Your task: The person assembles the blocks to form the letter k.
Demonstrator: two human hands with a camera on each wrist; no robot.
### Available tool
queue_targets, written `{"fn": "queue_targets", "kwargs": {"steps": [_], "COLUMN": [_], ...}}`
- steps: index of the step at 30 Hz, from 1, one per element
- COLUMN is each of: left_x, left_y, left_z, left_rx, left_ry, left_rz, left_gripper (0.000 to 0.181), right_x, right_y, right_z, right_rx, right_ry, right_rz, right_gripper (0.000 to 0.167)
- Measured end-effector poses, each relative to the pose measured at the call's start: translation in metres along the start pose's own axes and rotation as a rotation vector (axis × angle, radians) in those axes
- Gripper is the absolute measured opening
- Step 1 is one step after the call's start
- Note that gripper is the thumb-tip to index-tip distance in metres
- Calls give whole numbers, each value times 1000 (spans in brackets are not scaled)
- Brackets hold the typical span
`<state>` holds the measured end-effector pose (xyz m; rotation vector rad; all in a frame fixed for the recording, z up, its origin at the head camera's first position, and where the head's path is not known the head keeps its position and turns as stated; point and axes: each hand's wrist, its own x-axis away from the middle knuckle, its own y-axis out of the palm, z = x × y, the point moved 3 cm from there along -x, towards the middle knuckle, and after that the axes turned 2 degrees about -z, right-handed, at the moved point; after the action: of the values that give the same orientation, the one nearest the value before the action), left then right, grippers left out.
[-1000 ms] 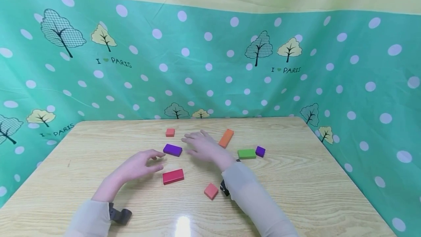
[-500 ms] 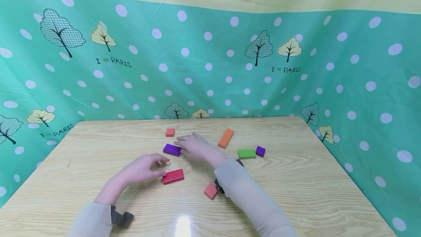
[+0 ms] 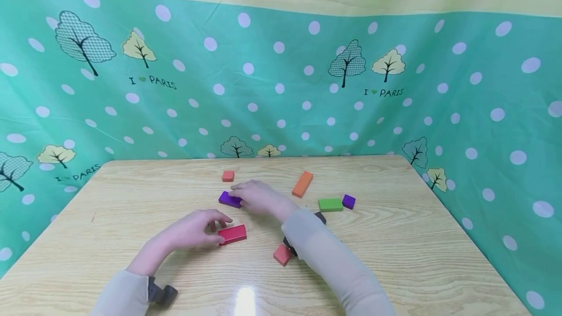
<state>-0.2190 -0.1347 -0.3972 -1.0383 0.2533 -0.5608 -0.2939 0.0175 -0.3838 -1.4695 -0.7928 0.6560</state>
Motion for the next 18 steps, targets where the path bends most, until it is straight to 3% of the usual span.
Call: {"fn": "queue_targets", "kwargs": {"steps": [7,18], "left_x": [1,3], "left_y": [3,6], "left_z": [8,18], "left_rx": [-8,-71], "left_ry": [85,113], "left_rz": [-1,-23], "left_gripper": [41,39], "right_x": [-5,-6], "right_y": [2,10], "right_z": [-3,-5], "right_rx": [-11,-58], "right_ry": [21,46], "right_rz": [-47,-90], "right_gripper": [41,42]}}
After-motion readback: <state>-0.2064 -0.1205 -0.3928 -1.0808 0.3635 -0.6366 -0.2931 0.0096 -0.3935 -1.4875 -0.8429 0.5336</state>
